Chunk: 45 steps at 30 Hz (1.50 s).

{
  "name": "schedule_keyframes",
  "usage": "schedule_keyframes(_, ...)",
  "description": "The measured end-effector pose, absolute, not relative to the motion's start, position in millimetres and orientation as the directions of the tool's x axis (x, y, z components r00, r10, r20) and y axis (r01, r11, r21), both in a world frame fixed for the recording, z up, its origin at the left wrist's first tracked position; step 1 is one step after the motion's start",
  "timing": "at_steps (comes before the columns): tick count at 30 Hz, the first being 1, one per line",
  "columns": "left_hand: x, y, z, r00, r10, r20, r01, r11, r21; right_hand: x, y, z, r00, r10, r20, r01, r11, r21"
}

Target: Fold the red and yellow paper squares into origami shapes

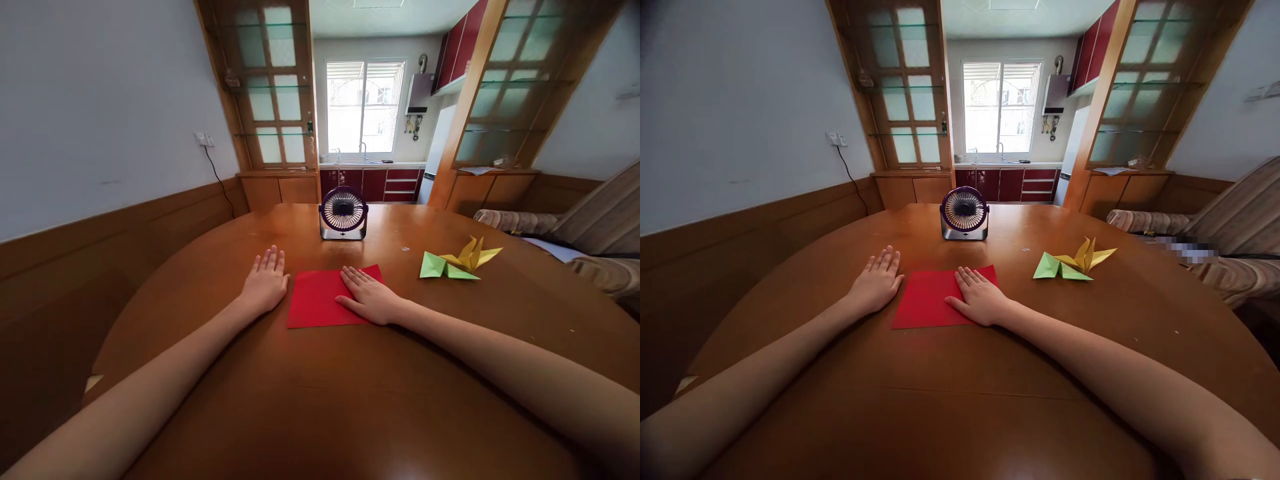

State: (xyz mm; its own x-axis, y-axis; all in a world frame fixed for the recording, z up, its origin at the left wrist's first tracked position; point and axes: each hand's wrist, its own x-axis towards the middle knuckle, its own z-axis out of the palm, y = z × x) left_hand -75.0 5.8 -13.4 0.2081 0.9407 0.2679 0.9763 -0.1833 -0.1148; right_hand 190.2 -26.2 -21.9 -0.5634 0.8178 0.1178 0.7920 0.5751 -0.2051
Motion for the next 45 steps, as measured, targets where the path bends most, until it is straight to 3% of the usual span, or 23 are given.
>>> schedule_keyframes(4,-48,-9,-9,0.399,0.837,0.375,0.914,-0.396,-0.090,191,-25,-26,-0.579,0.802,0.149,0.778,0.598,-0.196)
schedule_keyframes(9,-14,-25,-13,0.558,0.770,0.311,0.810,-0.587,0.001,191,-24,-29,-0.583,0.797,0.155,0.776,0.603,-0.185)
schedule_keyframes(12,-10,-20,-21,0.562,0.816,0.134,0.815,-0.574,0.076,191,-25,-27,-0.582,0.801,0.141,0.779,0.599,-0.189)
schedule_keyframes(14,-12,-15,-26,0.537,0.839,0.092,0.834,-0.544,0.095,190,-25,-26,-0.581,0.801,0.145,0.776,0.599,-0.200)
schedule_keyframes(23,-24,-14,-28,0.396,0.911,0.110,0.912,-0.405,0.069,209,-21,-27,-0.515,0.844,0.148,0.812,0.536,-0.232)
schedule_keyframes(38,-22,-13,-20,0.413,0.909,0.050,0.909,-0.415,0.037,227,-25,-24,-0.447,0.880,0.161,0.855,0.473,-0.214)
schedule_keyframes(42,-24,-13,-20,0.419,0.902,0.103,0.905,-0.424,0.033,227,-29,-18,-0.543,0.790,0.285,0.781,0.600,-0.174)
schedule_keyframes(45,-22,-23,-12,0.488,0.836,0.250,0.866,-0.500,-0.016,227,-30,-16,-0.628,0.695,0.350,0.686,0.707,-0.172)
